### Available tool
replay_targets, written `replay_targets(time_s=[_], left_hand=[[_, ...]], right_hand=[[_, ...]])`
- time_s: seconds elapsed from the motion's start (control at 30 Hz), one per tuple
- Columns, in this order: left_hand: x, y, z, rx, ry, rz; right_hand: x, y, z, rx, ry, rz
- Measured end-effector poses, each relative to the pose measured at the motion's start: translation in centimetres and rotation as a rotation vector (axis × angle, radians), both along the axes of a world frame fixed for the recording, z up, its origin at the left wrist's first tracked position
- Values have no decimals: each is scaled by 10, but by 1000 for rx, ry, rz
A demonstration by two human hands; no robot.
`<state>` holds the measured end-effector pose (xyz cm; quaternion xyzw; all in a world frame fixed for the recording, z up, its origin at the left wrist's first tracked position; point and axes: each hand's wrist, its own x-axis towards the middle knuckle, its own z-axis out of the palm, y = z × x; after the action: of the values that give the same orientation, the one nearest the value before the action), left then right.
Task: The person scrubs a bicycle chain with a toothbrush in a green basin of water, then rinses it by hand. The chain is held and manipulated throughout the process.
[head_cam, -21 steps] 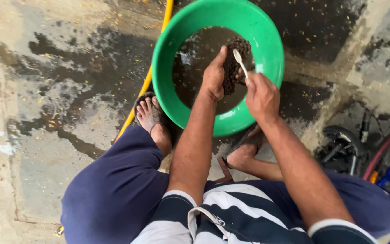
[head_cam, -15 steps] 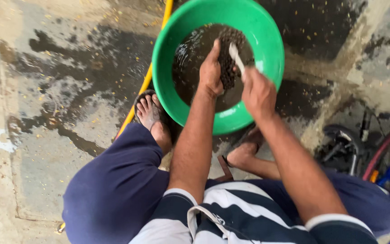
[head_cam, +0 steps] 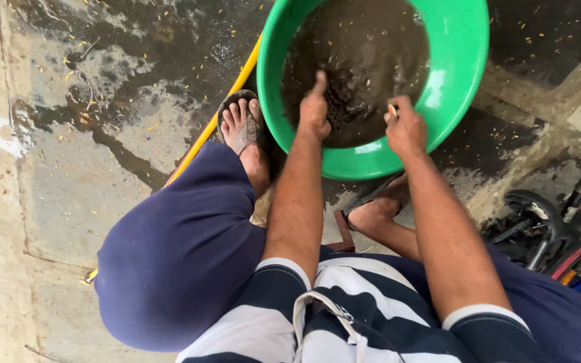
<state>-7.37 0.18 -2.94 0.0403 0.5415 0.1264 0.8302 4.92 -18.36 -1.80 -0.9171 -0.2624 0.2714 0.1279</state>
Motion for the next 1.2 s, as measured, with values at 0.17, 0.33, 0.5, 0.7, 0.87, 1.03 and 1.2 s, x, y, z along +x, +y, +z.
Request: replay_targets(time_s=[0.17,0.33,0.5,0.7,0.87,1.03,1.2], left_hand=[[-1,-1,12,-218,-372,14],[12,-13,12,-181,-482,-92],[20,-11,5,-212,-434,5],[23,-14,4,-117,-643,-46],[30,-14,11,-227,-372,-39],[33,-10,13,-153,-556,-44],[33,-10,13,-138,-496,63]], right_hand=[[-15,-13,51,406,-57,78],[-17,26,64,160,-191,243],[-33,38,69,246,-204,193],[-33,43,73,239,-418,215],[-33,48,73,223,-263,210],[-44,45,77,237,-316,210],[-43,56,79,389,-216,252]])
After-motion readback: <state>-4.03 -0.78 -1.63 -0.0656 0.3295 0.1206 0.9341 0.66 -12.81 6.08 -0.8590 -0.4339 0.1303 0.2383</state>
